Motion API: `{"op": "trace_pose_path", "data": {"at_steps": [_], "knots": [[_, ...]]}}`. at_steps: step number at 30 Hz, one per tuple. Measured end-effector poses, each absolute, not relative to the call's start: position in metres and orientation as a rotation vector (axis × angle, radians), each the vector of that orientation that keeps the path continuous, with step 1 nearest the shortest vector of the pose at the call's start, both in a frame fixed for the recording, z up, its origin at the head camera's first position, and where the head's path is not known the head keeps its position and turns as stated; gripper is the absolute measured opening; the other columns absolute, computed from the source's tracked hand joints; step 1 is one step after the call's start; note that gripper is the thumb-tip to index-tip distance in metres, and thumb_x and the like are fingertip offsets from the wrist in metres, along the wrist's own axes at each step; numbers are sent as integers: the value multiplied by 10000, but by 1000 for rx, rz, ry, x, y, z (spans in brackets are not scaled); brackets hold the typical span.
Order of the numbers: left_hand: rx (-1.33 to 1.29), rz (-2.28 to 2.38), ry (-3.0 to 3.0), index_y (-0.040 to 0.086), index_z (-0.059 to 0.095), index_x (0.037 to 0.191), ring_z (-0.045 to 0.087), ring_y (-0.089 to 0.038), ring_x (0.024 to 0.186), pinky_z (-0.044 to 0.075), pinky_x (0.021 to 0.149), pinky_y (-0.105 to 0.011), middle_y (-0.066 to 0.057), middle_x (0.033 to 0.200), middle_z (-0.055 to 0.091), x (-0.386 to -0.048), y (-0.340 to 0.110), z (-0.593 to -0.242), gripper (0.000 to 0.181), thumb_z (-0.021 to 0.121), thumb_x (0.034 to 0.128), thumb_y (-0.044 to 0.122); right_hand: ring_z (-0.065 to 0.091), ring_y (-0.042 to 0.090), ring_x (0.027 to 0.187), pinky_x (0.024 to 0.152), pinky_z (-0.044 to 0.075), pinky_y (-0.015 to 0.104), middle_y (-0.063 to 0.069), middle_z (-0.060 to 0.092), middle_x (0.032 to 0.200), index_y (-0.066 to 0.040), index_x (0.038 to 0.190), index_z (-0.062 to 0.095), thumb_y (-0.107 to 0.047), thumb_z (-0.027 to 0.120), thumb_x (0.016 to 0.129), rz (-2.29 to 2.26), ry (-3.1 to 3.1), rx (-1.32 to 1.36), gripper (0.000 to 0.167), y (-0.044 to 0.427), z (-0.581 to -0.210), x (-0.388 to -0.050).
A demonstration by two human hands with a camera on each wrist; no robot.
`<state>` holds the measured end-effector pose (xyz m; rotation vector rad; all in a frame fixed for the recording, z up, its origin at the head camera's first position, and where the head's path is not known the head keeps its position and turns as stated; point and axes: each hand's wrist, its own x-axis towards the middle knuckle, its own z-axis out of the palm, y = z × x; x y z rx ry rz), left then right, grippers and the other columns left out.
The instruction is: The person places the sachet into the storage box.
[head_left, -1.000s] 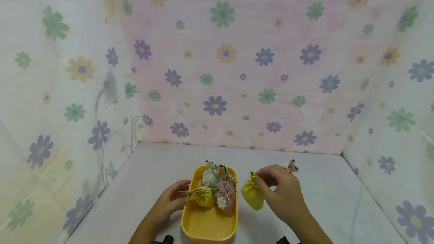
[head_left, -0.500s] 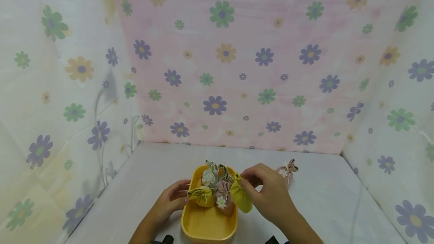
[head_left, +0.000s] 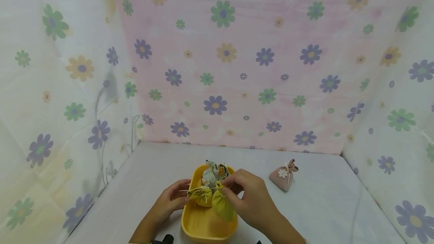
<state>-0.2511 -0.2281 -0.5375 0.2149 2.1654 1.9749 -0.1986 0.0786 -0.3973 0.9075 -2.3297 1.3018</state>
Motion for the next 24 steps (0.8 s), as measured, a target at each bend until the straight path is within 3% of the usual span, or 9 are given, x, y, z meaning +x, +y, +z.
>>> {"op": "trace_pose_path", "data": {"at_steps": [24], "knots": [[273,1997,2126,78,438,1542,632,-324,1267,620,912,-407,-247,1481,530,-254,-231,-541,623,675,981,207,628,-29,806,695,581,182,-135,661,937,-213,987,749,-148,757,938,1405,-2507,957,82,39,-426,-206]]}}
